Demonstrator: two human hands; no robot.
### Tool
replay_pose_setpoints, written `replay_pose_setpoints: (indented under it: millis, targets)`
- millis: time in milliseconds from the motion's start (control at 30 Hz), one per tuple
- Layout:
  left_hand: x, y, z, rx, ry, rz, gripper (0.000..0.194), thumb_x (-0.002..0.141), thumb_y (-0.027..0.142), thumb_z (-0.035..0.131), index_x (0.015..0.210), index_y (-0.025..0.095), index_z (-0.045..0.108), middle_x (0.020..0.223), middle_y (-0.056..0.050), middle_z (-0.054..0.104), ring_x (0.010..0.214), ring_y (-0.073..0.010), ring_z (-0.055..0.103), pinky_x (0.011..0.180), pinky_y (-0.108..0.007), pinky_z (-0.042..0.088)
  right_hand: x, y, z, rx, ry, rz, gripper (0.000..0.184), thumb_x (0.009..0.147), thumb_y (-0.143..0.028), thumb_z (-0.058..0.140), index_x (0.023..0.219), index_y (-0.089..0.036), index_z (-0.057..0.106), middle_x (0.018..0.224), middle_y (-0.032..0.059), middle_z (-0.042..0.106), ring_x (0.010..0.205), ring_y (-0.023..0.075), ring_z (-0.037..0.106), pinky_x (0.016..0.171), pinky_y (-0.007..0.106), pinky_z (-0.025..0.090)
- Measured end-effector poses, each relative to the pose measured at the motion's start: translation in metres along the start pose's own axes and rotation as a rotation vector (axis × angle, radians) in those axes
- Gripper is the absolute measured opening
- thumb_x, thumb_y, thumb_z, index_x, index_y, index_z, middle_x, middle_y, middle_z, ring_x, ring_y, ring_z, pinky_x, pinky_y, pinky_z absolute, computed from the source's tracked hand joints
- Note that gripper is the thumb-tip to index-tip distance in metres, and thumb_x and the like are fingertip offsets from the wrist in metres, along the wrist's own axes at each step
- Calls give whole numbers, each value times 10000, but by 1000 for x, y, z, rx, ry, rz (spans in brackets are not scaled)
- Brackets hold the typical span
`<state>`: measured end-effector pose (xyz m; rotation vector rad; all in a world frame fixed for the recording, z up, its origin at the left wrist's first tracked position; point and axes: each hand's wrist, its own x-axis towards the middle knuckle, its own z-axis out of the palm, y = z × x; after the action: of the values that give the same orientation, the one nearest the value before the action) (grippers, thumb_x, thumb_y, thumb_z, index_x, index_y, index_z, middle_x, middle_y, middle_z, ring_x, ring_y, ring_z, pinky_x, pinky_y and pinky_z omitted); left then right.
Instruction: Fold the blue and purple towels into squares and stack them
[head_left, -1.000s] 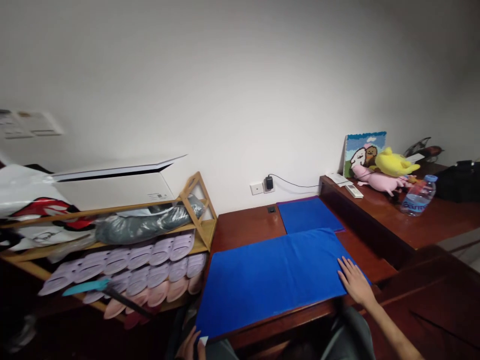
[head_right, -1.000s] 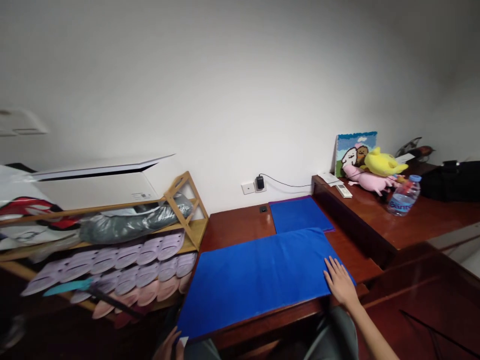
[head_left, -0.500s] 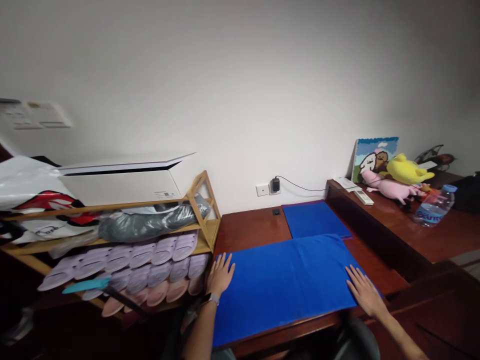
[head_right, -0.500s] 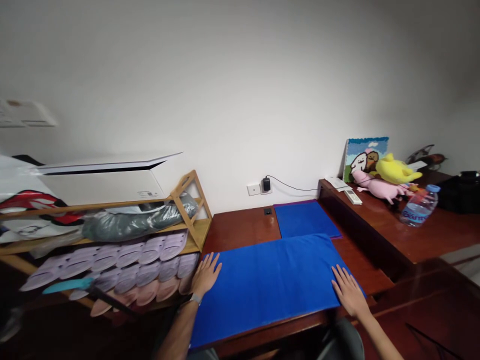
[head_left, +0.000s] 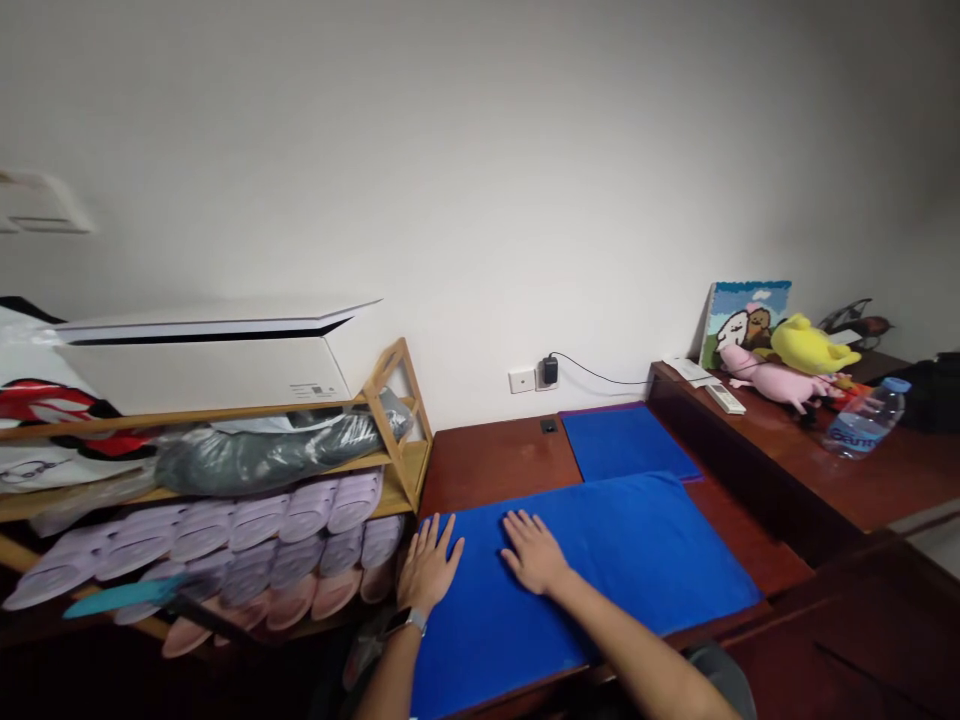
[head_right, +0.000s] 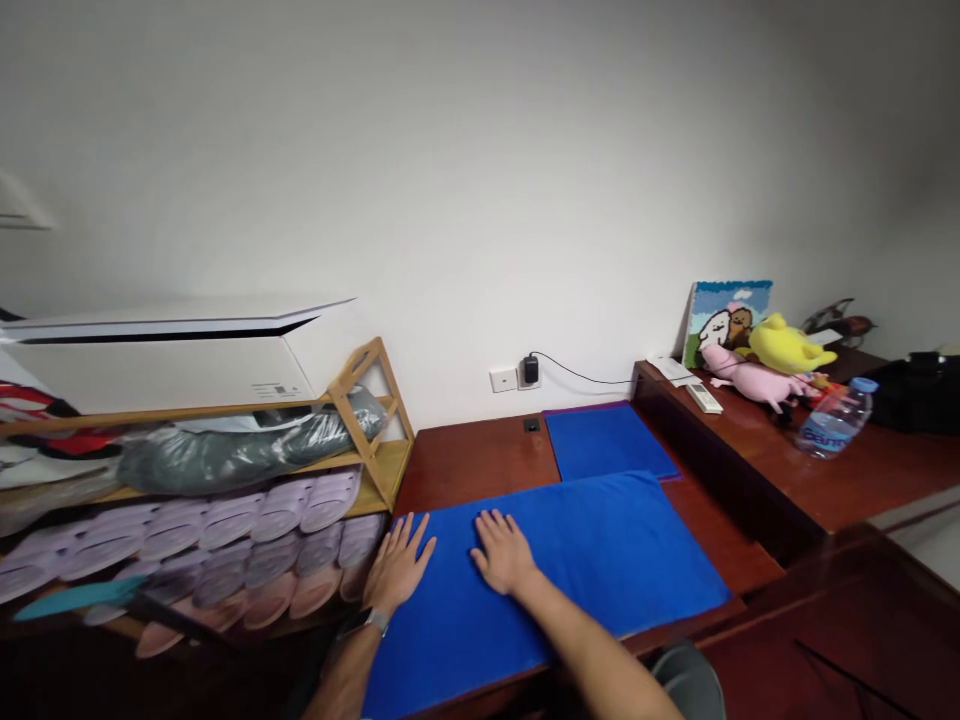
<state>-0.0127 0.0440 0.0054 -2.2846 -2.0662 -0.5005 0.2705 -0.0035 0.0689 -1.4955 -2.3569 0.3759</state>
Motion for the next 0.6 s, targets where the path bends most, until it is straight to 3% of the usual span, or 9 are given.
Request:
replay_pose_setpoints:
  millis: [67,133,233,433,600]
  targets:
    - [1,-2,1,12,3,-3,677,1046,555,386,1637,239,482,1743,-125,435,1629,-343,364,1341,-559,283,20,-14,16,13,-59,-20,691,1131,-560,324,1713,-189,353,1753,89,331,1653,280,261,1358,505,214]
    - [1,-3,2,25,3,-3,695,1041,570,384,1637,225,481,1743,-138,432,1627,-349,366,1336,-562,294,21,3,18,6,-68,-3,701,1133,-578,297,1722,-198,327,1764,83,304,1659,269,240,1364,501,185]
    - [3,-6,3,48,3,7,707,1043,575,371,1641,212,472,1746,-153,420,1628,-350,365,1328,-565,307,-2,66,-4,-48,-36,124,699,1135,-555,259,1729,-187,303,1771,87,276,1667,267,212,1365,509,153]
    - [7,-12,4,71,-16,22,696,1043,523,371,1643,182,462,1757,-188,378,1629,-358,363,1324,-581,307,-65,220,-82,-231,-34,474,689,1125,-484,213,1744,-183,243,1798,59,197,1681,246,151,1363,493,112]
    - [10,-20,6,90,-19,18,676,1041,520,375,1633,210,479,1747,-156,412,1619,-340,389,1313,-579,337,-97,302,-109,-245,-13,682,706,1117,-480,181,1754,-175,194,1811,49,159,1684,228,128,1361,460,119]
